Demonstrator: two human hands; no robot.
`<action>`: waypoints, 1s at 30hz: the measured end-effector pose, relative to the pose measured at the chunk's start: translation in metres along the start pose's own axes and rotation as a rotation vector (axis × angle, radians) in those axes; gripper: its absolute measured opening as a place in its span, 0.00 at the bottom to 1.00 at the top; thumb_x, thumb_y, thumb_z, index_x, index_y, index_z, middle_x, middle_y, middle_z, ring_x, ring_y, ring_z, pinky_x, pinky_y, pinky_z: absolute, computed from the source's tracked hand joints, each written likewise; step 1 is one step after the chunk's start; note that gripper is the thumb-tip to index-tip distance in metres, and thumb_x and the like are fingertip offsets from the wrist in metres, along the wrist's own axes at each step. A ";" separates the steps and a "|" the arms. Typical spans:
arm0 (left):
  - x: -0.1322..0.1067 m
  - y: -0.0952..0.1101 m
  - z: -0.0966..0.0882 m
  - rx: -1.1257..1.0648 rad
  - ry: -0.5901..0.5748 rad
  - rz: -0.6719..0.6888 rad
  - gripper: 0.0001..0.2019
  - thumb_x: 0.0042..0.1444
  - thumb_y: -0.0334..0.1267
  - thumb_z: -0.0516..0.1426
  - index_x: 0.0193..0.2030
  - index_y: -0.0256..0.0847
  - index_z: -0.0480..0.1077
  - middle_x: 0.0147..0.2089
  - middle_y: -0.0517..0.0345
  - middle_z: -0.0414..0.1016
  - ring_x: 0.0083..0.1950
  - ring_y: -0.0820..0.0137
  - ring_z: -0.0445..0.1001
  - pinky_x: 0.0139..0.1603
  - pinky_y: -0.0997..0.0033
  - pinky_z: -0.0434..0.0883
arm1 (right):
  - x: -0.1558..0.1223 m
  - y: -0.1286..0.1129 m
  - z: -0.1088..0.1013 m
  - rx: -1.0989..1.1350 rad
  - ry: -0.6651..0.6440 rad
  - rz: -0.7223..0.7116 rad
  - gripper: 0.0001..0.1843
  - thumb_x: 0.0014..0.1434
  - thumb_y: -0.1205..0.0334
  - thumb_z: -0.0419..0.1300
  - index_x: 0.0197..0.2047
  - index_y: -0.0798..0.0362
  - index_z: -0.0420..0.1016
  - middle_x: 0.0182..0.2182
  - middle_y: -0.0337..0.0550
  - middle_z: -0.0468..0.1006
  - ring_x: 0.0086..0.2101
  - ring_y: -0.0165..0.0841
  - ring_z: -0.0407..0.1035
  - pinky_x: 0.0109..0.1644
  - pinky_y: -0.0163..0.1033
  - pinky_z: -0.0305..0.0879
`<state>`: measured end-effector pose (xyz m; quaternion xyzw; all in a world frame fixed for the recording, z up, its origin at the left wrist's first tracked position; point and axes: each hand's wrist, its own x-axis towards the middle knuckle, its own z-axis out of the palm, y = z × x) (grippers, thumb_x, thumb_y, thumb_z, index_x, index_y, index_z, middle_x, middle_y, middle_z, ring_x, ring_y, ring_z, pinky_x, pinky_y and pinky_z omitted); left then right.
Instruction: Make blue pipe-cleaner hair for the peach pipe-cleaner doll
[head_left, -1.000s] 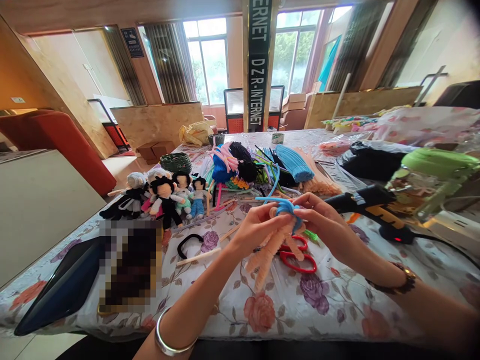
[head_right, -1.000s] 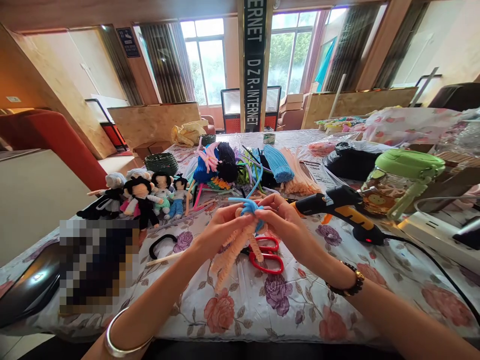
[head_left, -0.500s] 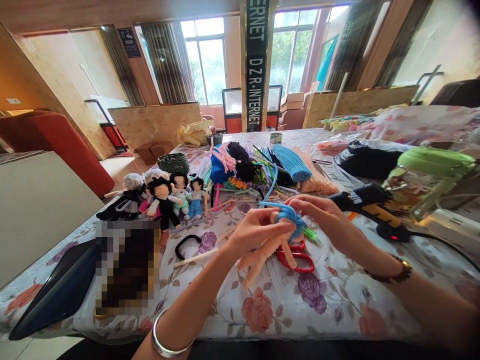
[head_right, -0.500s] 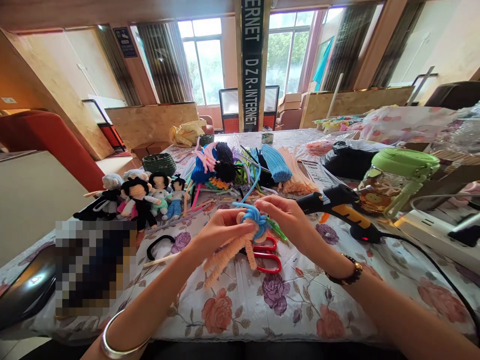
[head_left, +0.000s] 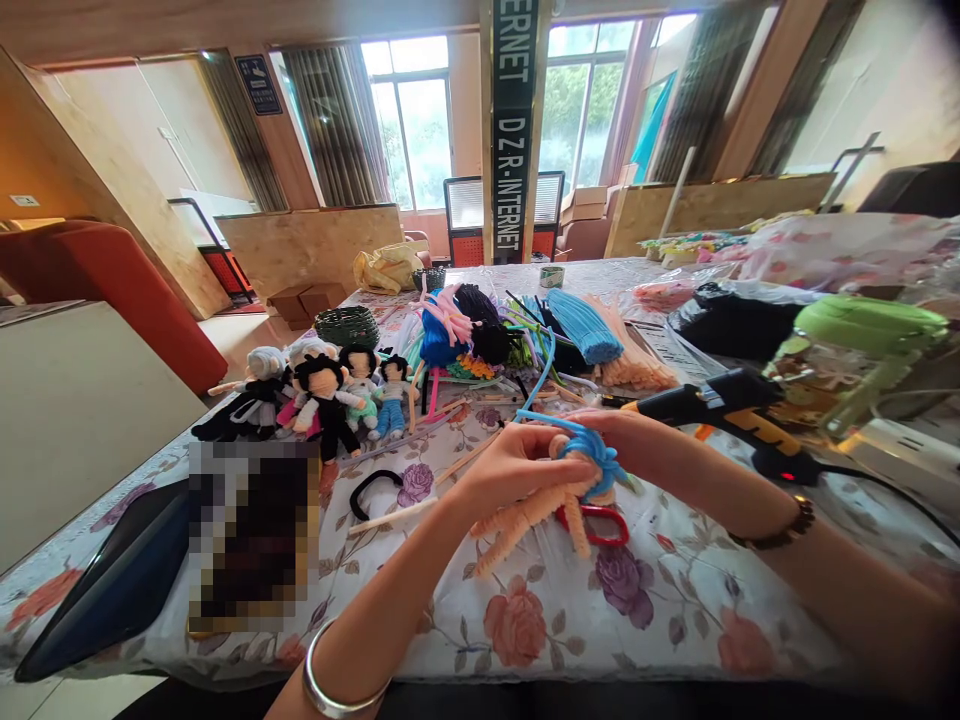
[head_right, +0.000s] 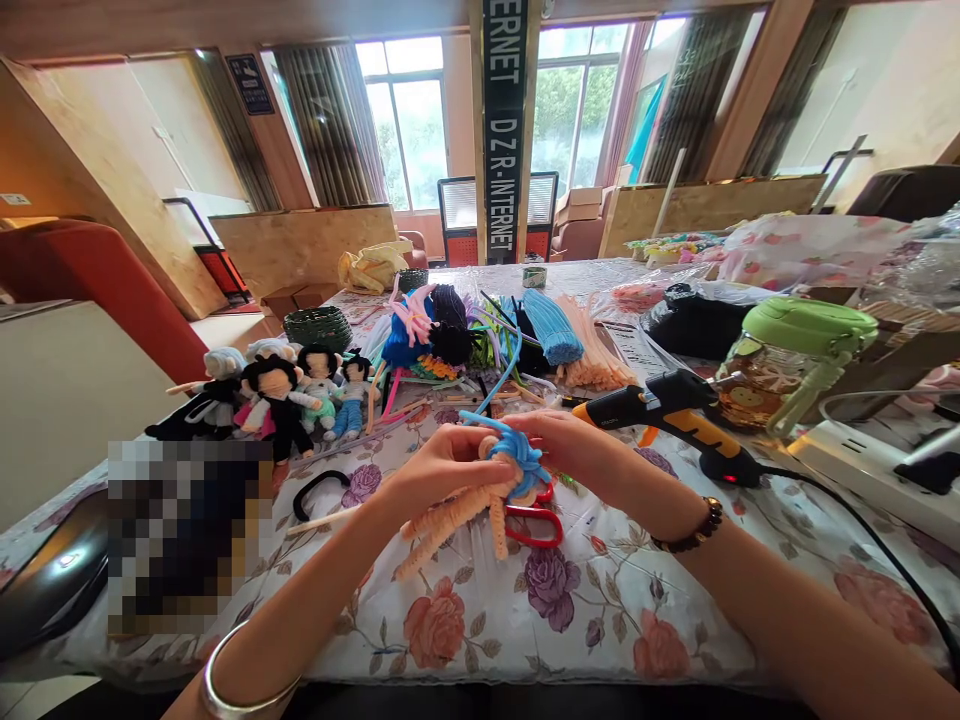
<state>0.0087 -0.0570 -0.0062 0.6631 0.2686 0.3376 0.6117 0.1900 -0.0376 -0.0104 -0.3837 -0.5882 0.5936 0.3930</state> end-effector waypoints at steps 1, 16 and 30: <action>0.000 0.000 0.000 -0.004 0.008 -0.003 0.22 0.45 0.47 0.63 0.20 0.38 0.54 0.24 0.64 0.52 0.26 0.78 0.51 0.27 0.72 0.49 | 0.000 -0.001 0.000 0.054 -0.090 0.063 0.14 0.52 0.50 0.61 0.32 0.52 0.80 0.28 0.43 0.78 0.26 0.33 0.70 0.31 0.38 0.66; 0.001 -0.001 0.001 -0.028 0.021 0.013 0.18 0.45 0.46 0.64 0.20 0.35 0.63 0.27 0.62 0.55 0.28 0.78 0.53 0.28 0.73 0.52 | 0.000 -0.006 -0.003 0.218 -0.204 0.162 0.11 0.51 0.56 0.62 0.35 0.54 0.80 0.29 0.40 0.78 0.27 0.28 0.68 0.31 0.34 0.64; 0.005 -0.006 0.003 -0.122 0.126 -0.037 0.20 0.46 0.46 0.64 0.45 0.39 0.74 0.31 0.60 0.73 0.31 0.75 0.68 0.34 0.74 0.61 | -0.004 -0.015 0.000 0.275 0.093 0.119 0.09 0.52 0.55 0.63 0.33 0.51 0.78 0.31 0.39 0.79 0.32 0.31 0.72 0.37 0.35 0.68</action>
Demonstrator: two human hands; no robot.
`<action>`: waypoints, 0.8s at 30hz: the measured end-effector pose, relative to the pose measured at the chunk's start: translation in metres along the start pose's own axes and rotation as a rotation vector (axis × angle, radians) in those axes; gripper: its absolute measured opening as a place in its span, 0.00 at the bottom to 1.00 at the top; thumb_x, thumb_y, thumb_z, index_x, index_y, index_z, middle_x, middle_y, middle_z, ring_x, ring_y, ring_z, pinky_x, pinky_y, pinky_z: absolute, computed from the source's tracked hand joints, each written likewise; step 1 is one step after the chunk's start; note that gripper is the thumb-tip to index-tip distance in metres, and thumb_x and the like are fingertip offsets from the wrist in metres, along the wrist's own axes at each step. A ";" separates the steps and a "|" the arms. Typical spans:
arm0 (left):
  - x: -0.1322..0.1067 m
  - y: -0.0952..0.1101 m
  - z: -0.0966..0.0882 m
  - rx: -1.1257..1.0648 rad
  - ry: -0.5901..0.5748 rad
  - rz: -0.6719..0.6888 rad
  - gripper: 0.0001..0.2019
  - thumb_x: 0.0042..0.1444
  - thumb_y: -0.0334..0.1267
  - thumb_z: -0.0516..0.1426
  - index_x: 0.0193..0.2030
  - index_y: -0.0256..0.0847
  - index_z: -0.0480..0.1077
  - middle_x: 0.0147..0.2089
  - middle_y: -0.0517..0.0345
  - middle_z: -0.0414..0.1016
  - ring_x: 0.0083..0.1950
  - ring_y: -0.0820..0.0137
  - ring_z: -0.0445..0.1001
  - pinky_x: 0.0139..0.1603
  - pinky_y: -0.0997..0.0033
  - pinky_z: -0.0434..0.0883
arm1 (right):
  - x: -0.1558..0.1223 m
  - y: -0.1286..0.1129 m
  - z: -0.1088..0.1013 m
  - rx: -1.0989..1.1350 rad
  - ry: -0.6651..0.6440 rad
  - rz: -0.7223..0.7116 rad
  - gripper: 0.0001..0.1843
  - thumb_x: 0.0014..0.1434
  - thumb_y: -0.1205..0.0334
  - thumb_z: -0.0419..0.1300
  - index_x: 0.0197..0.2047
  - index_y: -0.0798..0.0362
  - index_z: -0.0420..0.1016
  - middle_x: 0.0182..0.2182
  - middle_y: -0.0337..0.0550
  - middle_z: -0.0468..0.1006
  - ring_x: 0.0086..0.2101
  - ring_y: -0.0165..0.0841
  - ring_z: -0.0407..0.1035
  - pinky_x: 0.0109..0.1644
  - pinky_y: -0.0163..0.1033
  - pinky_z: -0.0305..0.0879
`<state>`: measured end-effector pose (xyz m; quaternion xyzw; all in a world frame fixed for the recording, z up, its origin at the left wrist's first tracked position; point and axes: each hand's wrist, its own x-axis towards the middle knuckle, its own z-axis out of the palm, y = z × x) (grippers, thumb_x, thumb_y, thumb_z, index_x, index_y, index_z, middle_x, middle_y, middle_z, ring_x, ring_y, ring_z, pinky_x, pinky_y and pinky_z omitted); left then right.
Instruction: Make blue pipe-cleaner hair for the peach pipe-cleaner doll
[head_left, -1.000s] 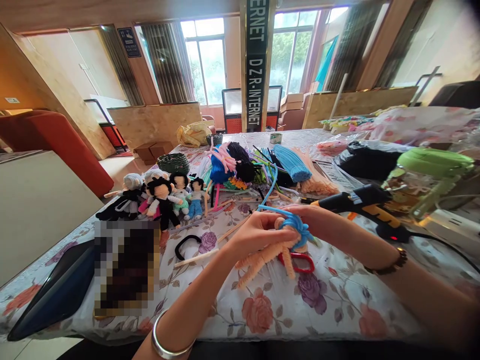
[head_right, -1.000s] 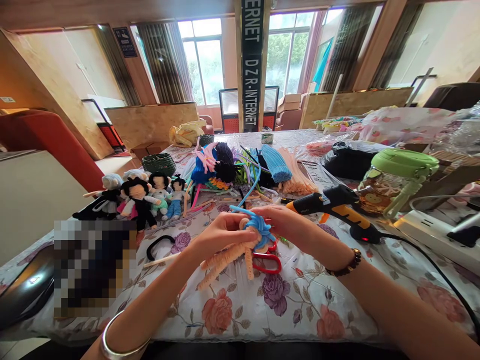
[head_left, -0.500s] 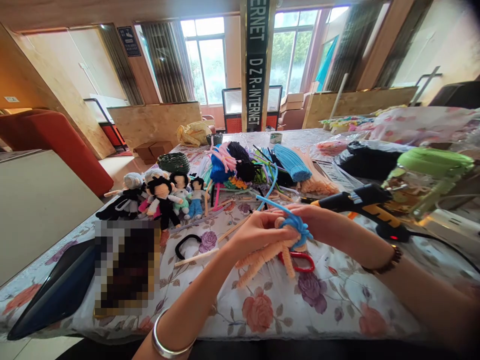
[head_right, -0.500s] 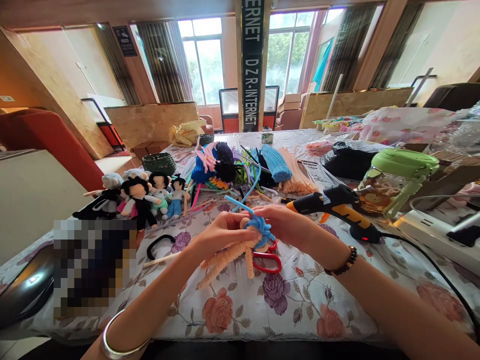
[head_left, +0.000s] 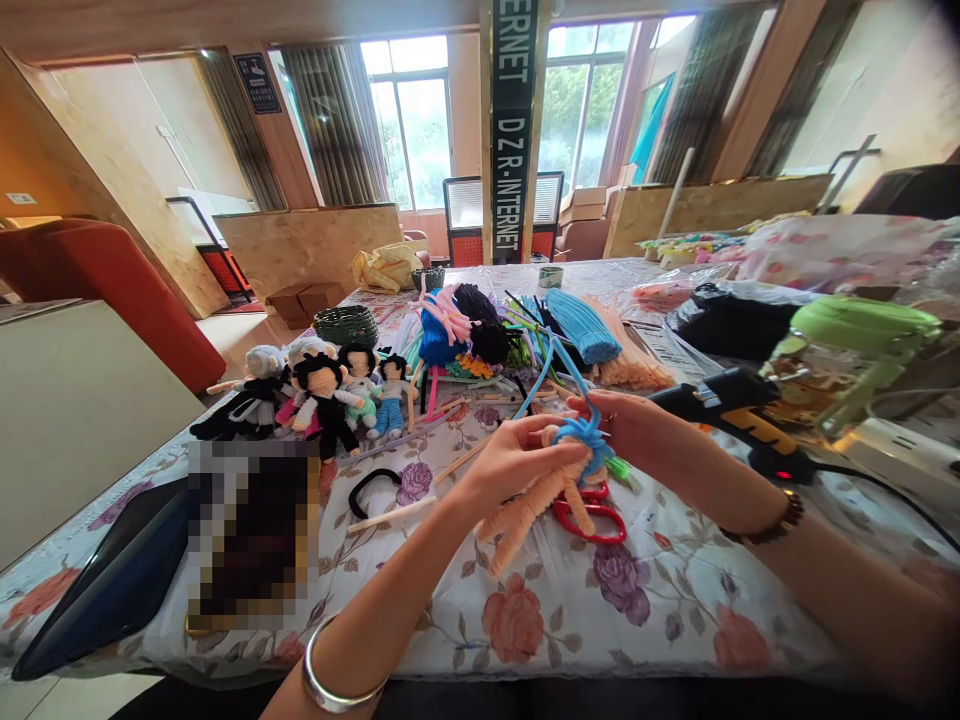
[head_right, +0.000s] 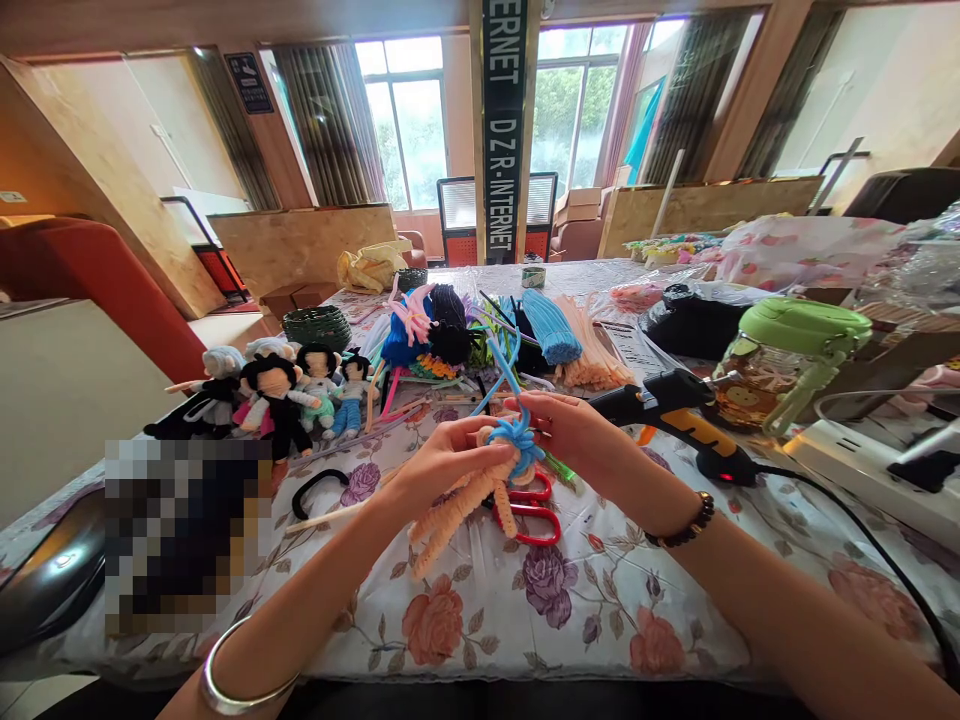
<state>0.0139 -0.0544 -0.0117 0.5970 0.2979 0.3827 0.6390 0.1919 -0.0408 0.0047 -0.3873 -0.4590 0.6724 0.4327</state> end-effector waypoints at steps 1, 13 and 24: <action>0.000 0.000 0.000 -0.002 0.008 0.002 0.20 0.46 0.46 0.64 0.45 0.40 0.73 0.32 0.60 0.73 0.31 0.75 0.68 0.34 0.74 0.62 | 0.001 -0.001 0.000 0.014 -0.007 -0.010 0.09 0.52 0.54 0.63 0.32 0.51 0.77 0.29 0.39 0.78 0.30 0.30 0.71 0.36 0.35 0.68; 0.000 -0.003 0.000 0.051 0.008 0.037 0.17 0.47 0.43 0.63 0.44 0.38 0.75 0.29 0.61 0.68 0.33 0.75 0.64 0.36 0.74 0.61 | -0.015 -0.010 0.012 0.022 0.056 -0.148 0.15 0.43 0.57 0.70 0.35 0.50 0.74 0.23 0.32 0.73 0.22 0.22 0.66 0.27 0.30 0.66; 0.000 0.000 0.002 0.055 0.078 0.056 0.19 0.48 0.41 0.62 0.47 0.37 0.73 0.31 0.60 0.70 0.33 0.75 0.65 0.38 0.74 0.61 | -0.013 -0.001 0.005 -0.225 0.095 -0.373 0.18 0.51 0.55 0.65 0.46 0.47 0.73 0.31 0.37 0.77 0.31 0.29 0.71 0.36 0.36 0.66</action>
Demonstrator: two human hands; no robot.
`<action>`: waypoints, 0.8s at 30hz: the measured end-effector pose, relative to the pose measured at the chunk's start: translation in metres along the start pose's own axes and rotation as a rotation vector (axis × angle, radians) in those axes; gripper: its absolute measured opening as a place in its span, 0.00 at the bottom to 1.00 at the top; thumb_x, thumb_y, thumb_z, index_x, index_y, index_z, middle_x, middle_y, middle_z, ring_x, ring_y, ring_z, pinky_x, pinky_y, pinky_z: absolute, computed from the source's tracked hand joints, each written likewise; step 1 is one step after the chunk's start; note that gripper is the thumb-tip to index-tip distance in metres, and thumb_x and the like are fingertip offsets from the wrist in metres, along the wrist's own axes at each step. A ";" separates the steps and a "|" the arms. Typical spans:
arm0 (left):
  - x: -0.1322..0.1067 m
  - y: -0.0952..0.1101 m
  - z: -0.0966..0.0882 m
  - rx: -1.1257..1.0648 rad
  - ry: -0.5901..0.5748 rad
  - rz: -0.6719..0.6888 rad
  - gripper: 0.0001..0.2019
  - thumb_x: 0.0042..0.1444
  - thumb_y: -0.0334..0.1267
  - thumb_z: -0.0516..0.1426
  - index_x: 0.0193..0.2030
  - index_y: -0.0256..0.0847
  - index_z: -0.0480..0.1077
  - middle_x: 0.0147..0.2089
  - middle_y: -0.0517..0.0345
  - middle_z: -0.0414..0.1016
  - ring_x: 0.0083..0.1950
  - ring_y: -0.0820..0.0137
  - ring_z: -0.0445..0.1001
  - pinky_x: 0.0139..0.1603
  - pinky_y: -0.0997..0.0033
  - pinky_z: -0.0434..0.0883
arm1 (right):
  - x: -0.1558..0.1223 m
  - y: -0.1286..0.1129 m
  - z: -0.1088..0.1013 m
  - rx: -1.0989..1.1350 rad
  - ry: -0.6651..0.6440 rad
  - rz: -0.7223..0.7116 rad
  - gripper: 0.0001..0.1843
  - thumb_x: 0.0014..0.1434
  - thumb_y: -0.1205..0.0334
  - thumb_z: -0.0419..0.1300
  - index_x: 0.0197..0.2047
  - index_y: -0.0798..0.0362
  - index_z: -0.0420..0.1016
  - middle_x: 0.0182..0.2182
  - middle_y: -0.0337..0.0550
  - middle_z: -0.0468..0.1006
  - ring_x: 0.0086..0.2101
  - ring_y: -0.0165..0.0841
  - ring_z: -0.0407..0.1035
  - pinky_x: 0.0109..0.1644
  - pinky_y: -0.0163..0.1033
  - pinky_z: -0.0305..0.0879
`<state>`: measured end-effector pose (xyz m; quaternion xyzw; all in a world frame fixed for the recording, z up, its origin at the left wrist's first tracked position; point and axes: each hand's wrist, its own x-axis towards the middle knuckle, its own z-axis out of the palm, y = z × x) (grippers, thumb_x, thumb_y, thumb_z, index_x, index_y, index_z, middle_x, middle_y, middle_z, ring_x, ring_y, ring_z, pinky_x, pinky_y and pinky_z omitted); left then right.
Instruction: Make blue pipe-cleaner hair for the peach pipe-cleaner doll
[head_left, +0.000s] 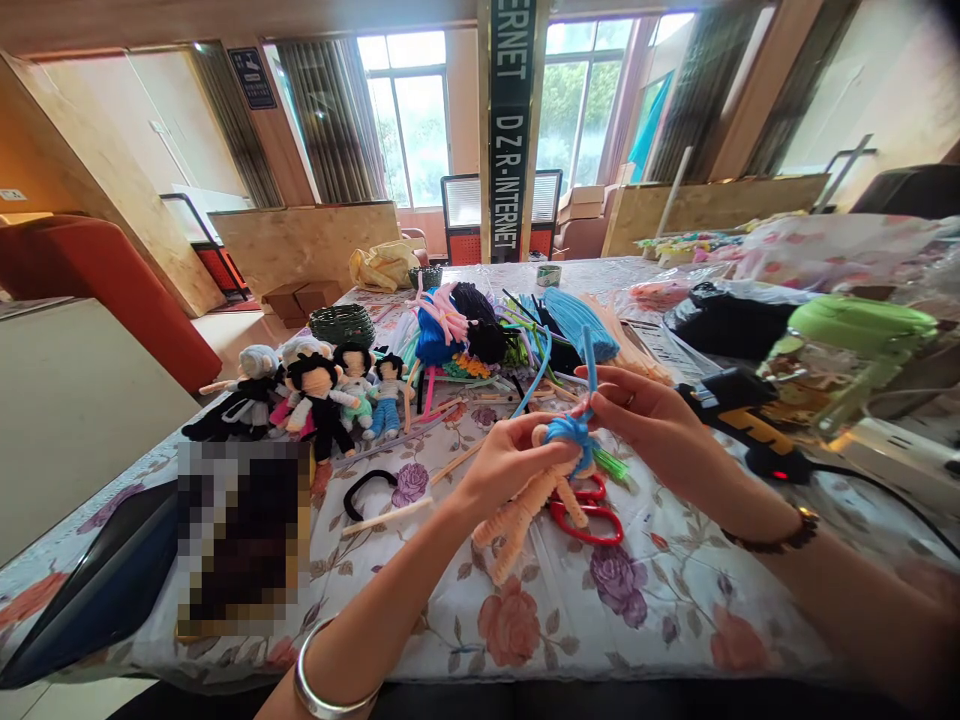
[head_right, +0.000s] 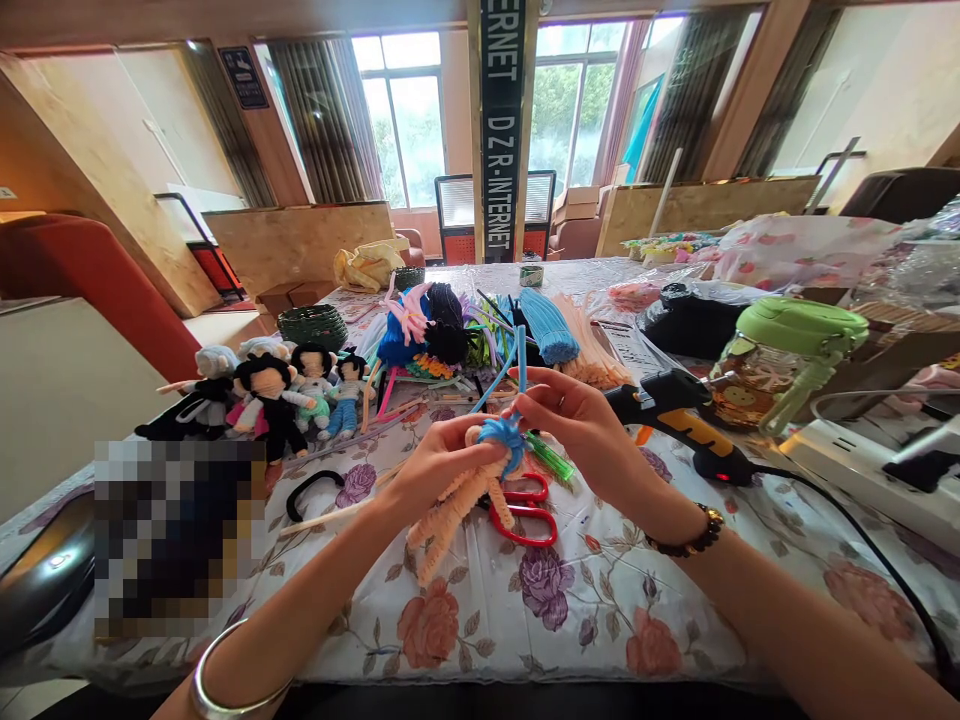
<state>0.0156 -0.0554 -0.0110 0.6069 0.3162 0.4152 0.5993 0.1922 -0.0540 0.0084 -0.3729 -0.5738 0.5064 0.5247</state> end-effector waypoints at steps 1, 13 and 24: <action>0.000 0.000 0.000 -0.012 0.007 0.029 0.20 0.49 0.40 0.62 0.49 0.39 0.72 0.33 0.60 0.70 0.35 0.74 0.65 0.39 0.74 0.61 | 0.000 -0.001 0.001 -0.011 0.012 -0.014 0.17 0.51 0.55 0.65 0.45 0.46 0.73 0.29 0.36 0.77 0.31 0.29 0.70 0.36 0.36 0.66; 0.001 -0.003 0.003 0.054 0.008 0.097 0.13 0.52 0.41 0.60 0.44 0.41 0.73 0.35 0.60 0.72 0.32 0.75 0.66 0.35 0.75 0.62 | -0.004 -0.002 0.006 0.046 0.026 0.031 0.18 0.50 0.57 0.66 0.45 0.44 0.72 0.25 0.32 0.77 0.28 0.26 0.69 0.35 0.34 0.64; 0.002 -0.009 0.006 0.091 0.162 0.260 0.07 0.50 0.40 0.62 0.33 0.40 0.79 0.40 0.53 0.74 0.40 0.70 0.71 0.41 0.69 0.68 | -0.008 0.005 0.013 0.049 0.058 0.047 0.14 0.49 0.53 0.67 0.40 0.44 0.77 0.29 0.35 0.80 0.31 0.28 0.71 0.38 0.33 0.65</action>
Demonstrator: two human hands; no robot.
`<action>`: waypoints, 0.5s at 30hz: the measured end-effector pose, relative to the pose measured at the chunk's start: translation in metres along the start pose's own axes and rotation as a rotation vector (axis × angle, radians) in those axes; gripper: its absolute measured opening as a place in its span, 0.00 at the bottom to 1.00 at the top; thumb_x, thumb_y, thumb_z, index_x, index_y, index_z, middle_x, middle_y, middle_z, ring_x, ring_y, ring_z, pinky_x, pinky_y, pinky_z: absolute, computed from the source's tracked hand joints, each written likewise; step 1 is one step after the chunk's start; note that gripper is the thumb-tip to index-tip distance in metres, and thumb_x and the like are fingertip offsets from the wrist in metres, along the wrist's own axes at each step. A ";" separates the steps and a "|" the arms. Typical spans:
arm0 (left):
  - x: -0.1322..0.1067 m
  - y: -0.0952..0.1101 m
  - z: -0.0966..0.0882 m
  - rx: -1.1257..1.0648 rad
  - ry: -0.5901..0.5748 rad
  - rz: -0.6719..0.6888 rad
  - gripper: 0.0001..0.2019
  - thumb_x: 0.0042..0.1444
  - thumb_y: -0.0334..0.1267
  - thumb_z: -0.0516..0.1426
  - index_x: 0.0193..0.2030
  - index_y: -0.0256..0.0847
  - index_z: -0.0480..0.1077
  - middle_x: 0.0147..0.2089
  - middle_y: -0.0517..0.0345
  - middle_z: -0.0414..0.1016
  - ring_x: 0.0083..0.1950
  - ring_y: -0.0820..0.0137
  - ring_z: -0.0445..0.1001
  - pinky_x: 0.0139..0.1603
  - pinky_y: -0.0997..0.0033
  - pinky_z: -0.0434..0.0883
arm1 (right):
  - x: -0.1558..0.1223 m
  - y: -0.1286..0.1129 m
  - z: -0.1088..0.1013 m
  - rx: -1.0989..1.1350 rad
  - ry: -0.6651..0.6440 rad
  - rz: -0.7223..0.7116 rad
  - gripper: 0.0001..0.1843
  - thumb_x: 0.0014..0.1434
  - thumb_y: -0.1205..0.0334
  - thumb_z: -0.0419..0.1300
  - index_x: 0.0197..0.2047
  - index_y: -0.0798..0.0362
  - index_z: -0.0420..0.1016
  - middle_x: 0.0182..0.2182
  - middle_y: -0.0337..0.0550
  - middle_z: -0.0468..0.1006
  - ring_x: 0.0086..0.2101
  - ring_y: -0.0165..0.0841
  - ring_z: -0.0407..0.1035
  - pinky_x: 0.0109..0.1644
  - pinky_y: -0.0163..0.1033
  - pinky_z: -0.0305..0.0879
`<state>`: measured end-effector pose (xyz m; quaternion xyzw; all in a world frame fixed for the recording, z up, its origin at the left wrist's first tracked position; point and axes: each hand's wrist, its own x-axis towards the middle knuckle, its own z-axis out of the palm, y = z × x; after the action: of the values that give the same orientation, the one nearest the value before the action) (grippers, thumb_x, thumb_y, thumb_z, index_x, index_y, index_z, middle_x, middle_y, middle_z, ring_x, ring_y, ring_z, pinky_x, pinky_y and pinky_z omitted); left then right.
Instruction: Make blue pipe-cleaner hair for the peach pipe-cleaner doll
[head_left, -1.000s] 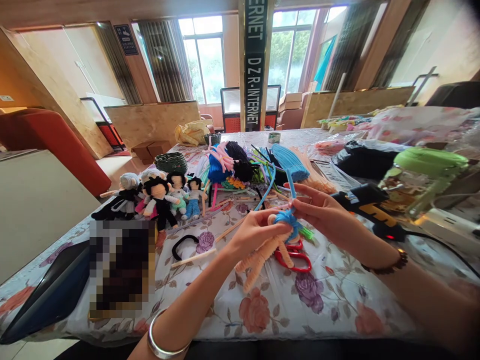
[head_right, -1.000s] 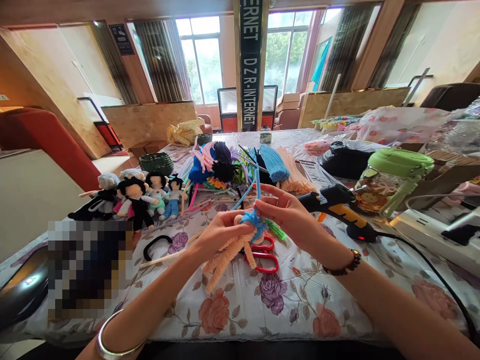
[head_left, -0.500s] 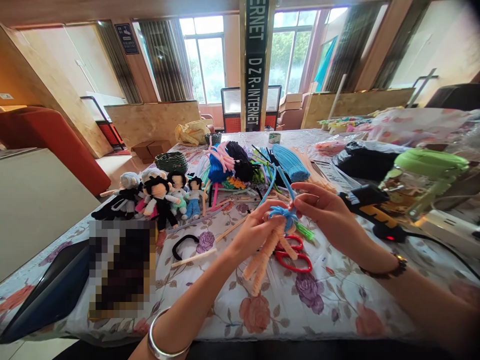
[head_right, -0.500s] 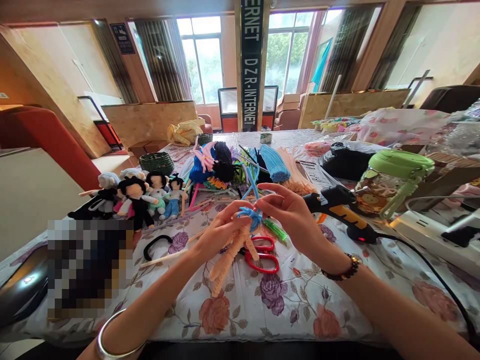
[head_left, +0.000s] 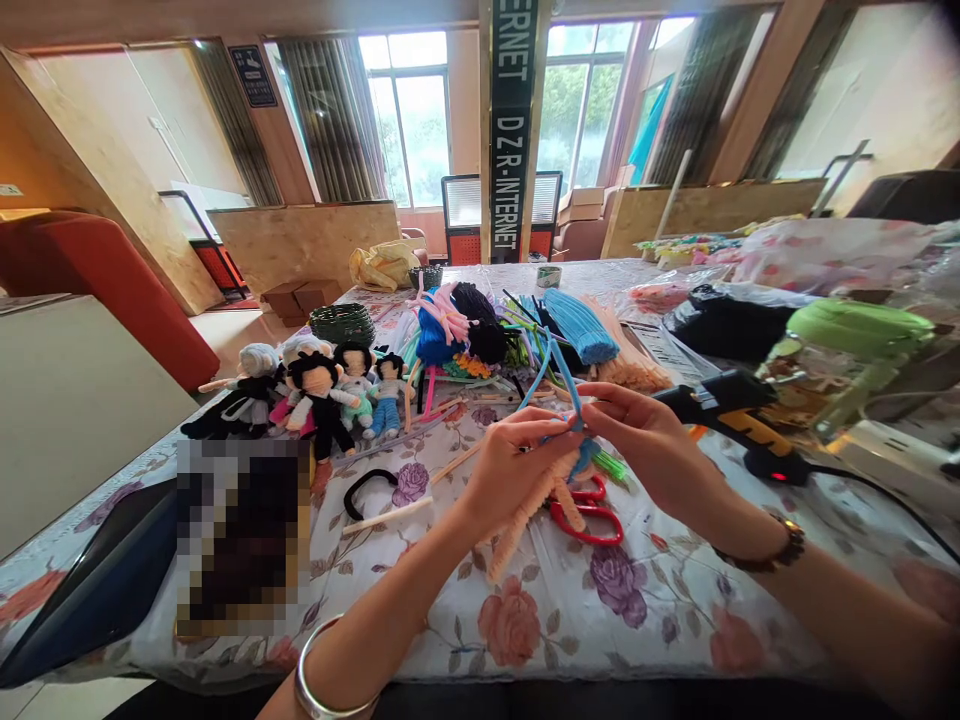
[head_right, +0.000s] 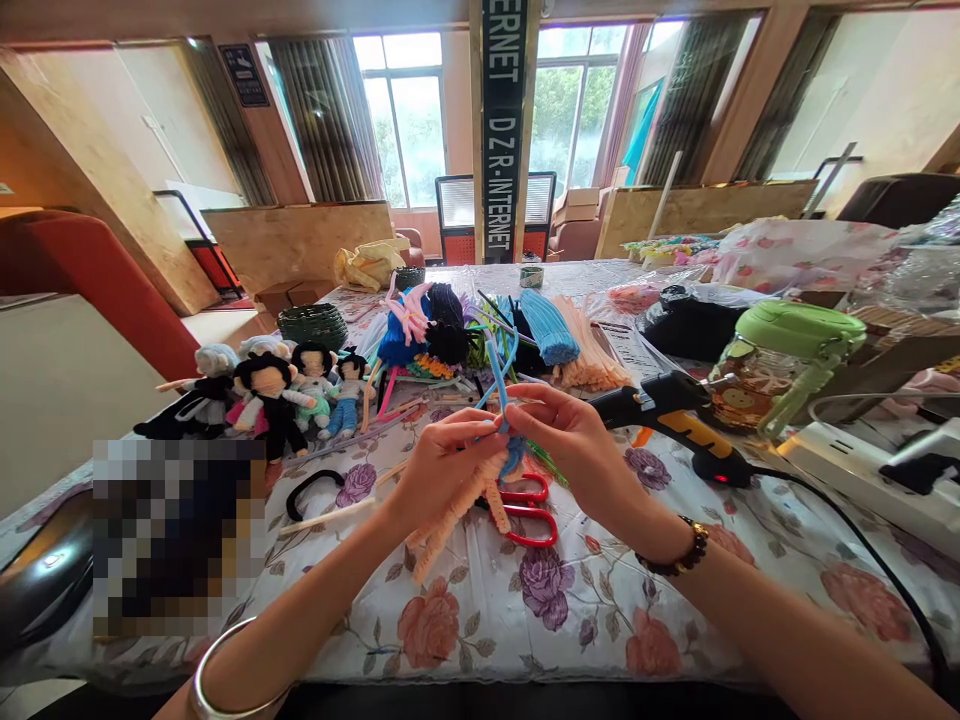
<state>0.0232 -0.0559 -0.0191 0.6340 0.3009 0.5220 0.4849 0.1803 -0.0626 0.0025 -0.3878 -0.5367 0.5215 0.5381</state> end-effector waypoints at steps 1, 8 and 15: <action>0.000 0.001 0.000 -0.003 0.011 0.005 0.07 0.50 0.40 0.62 0.33 0.40 0.79 0.40 0.53 0.74 0.40 0.70 0.70 0.41 0.69 0.68 | 0.000 0.000 0.000 -0.026 -0.006 -0.001 0.13 0.50 0.52 0.66 0.39 0.45 0.78 0.31 0.36 0.80 0.32 0.29 0.71 0.39 0.33 0.66; 0.000 0.005 0.000 -0.011 0.036 0.018 0.08 0.52 0.39 0.60 0.34 0.39 0.79 0.38 0.54 0.74 0.39 0.71 0.71 0.40 0.71 0.68 | -0.001 0.000 -0.001 -0.188 -0.120 -0.033 0.09 0.53 0.51 0.63 0.34 0.43 0.81 0.32 0.37 0.79 0.37 0.34 0.71 0.42 0.35 0.66; 0.000 0.004 0.001 0.093 0.057 0.057 0.07 0.51 0.38 0.61 0.35 0.39 0.79 0.38 0.54 0.75 0.39 0.71 0.72 0.40 0.71 0.68 | -0.003 -0.001 0.001 -0.100 -0.039 -0.029 0.07 0.52 0.52 0.65 0.34 0.41 0.82 0.30 0.38 0.79 0.36 0.33 0.71 0.44 0.36 0.66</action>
<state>0.0232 -0.0576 -0.0156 0.6493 0.3202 0.5388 0.4309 0.1795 -0.0663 0.0028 -0.3961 -0.5781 0.4938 0.5149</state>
